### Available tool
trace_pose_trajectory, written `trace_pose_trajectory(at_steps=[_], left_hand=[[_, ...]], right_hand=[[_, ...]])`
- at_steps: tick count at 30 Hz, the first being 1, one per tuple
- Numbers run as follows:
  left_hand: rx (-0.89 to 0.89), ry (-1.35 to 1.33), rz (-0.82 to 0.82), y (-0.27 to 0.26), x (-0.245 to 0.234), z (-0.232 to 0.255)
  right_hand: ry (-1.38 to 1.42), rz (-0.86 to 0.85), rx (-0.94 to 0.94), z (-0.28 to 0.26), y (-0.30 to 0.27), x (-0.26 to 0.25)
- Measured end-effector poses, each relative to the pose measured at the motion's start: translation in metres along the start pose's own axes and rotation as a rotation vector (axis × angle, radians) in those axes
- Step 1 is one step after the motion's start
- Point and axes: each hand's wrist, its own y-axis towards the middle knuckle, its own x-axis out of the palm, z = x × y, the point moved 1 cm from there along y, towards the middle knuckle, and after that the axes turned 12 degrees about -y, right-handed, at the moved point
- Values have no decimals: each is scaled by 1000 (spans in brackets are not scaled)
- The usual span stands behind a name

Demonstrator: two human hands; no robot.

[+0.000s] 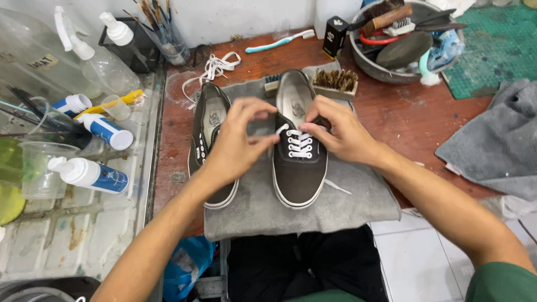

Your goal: The person laces a pair of black canvas shoes with white laces. They thread the laces through the eyelets on both shoes, pull them tight, and tie them into knots. The person then flips one shoe over to show the sole.

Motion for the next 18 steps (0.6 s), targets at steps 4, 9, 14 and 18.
trace_pose_trajectory(at_steps=[4,9,14,18], left_hand=[[-298,-40,-36,-4,3,-15],[-173,-114,-47,-3,-26,14],[124,442,172,0,-51,39],[277,660,-2,0,-18,23]], right_hand=[[48,63,20,6,2,-3],[65,33,17,-2,-2,-2],[48,18,44,-6,-4,5],[-1,-157,135,-18,7,1]])
